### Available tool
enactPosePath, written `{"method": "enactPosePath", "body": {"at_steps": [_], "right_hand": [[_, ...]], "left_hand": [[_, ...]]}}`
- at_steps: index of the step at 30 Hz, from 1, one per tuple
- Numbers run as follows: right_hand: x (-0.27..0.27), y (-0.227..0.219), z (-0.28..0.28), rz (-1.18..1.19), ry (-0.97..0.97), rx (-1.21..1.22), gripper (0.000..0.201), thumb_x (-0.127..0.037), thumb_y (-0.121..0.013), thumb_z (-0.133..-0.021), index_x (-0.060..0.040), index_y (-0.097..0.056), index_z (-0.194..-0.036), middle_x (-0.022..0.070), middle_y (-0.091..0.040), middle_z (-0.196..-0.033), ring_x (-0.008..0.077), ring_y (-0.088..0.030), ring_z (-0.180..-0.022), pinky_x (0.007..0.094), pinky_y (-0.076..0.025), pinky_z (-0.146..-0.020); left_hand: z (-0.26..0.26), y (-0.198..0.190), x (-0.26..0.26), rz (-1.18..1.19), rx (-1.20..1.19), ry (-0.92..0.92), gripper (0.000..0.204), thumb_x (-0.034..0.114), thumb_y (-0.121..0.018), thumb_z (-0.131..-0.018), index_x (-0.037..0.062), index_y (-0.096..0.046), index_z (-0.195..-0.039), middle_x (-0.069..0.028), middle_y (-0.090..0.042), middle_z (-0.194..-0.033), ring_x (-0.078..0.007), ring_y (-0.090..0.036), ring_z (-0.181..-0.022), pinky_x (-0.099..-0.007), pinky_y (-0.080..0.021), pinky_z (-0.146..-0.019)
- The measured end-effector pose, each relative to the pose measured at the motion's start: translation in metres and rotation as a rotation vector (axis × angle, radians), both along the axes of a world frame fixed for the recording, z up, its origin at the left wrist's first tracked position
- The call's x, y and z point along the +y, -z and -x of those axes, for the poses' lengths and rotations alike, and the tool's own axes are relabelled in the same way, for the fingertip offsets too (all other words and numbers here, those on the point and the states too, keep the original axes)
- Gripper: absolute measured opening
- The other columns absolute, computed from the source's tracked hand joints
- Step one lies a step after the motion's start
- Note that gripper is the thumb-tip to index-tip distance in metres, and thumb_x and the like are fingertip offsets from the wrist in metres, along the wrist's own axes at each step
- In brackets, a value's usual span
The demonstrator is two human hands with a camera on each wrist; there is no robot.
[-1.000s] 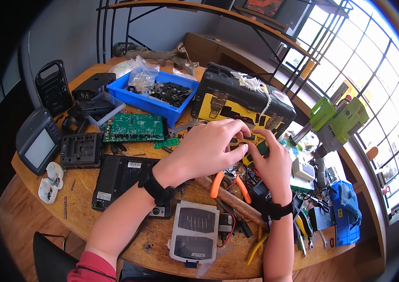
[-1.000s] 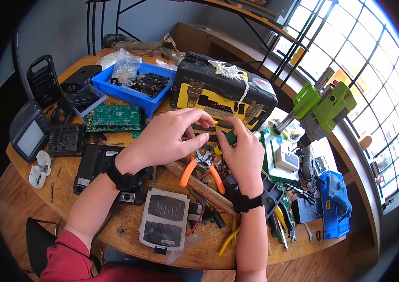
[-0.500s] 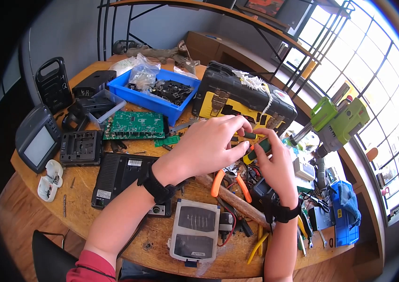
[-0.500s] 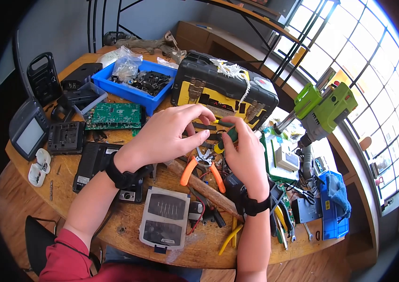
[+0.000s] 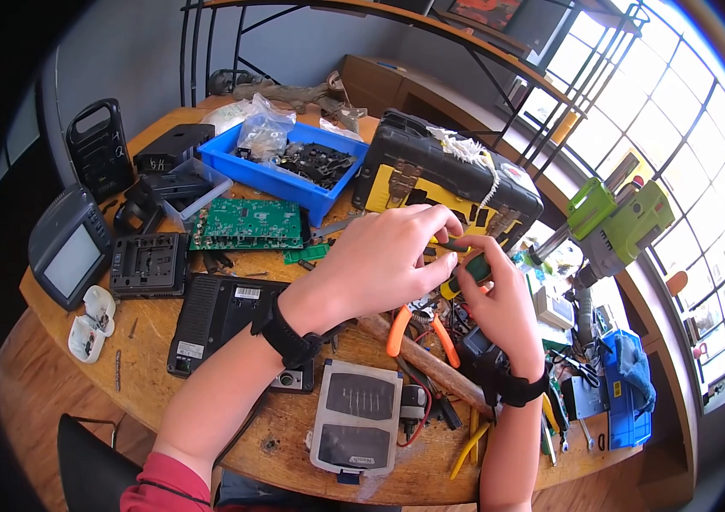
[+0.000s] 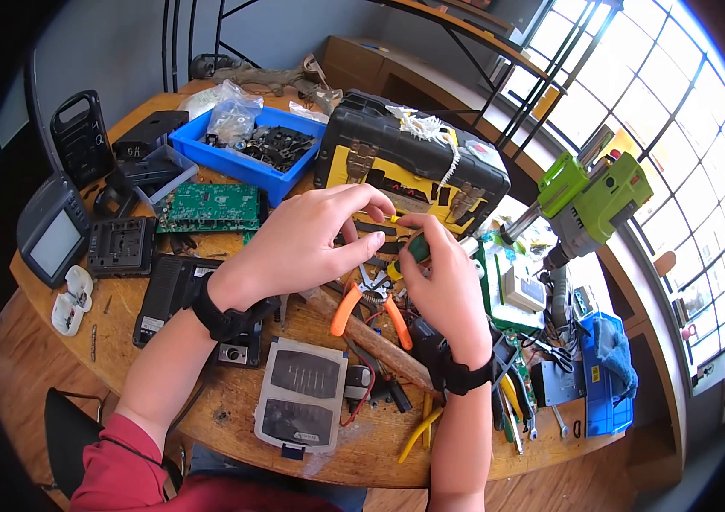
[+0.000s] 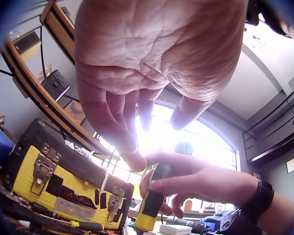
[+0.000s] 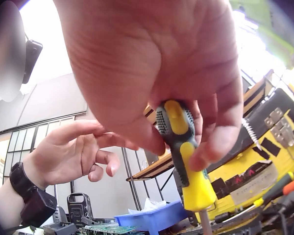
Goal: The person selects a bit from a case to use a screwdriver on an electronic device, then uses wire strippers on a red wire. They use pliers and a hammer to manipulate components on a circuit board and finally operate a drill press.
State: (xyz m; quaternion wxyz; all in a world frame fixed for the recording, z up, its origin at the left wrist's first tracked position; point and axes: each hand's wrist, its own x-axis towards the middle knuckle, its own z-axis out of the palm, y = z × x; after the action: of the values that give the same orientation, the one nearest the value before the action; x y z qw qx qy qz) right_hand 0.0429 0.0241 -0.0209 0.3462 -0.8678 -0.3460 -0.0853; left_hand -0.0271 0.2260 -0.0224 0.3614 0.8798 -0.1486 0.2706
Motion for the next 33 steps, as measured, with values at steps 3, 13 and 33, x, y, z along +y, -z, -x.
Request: {"method": "enactPosePath", "body": {"at_steps": [3, 13, 33], "right_hand": [[-0.008, -0.002, 0.002, 0.027, -0.029, -0.041, 0.038, -0.015, -0.074, -0.089, -0.0096, -0.063, -0.126, 0.0134, -0.071, -0.102, 0.0295, -0.070, -0.084, 0.0397, -0.054, -0.074], [-0.006, -0.005, 0.003, 0.257, 0.272, -0.211, 0.034, -0.037, -0.075, -0.091, -0.0188, -0.072, -0.119, 0.0118, -0.068, -0.064, 0.0303, -0.072, -0.067, 0.0416, -0.053, -0.062], [-0.094, 0.010, -0.052, 0.520, 0.618, -0.045, 0.027, -0.032, -0.070, -0.088, -0.0175, -0.079, -0.109, 0.0082, -0.077, -0.108, 0.0311, -0.073, -0.103, 0.0436, -0.056, -0.089]], "left_hand": [[0.000, -0.001, 0.000, -0.007, 0.008, 0.000, 0.032, 0.022, -0.069, -0.094, 0.0045, -0.065, -0.121, -0.0115, -0.073, -0.111, -0.0212, -0.075, -0.084, -0.0359, -0.057, -0.077], [-0.001, 0.002, 0.000, 0.011, -0.012, 0.003, 0.031, 0.021, -0.069, -0.094, 0.0039, -0.065, -0.120, -0.0120, -0.073, -0.111, -0.0207, -0.075, -0.082, -0.0356, -0.057, -0.077], [0.006, -0.002, 0.002, -0.212, 0.172, 0.040, 0.033, 0.033, -0.066, -0.096, 0.0090, -0.068, -0.119, -0.0107, -0.074, -0.111, -0.0251, -0.074, -0.087, -0.0396, -0.058, -0.081]]}}
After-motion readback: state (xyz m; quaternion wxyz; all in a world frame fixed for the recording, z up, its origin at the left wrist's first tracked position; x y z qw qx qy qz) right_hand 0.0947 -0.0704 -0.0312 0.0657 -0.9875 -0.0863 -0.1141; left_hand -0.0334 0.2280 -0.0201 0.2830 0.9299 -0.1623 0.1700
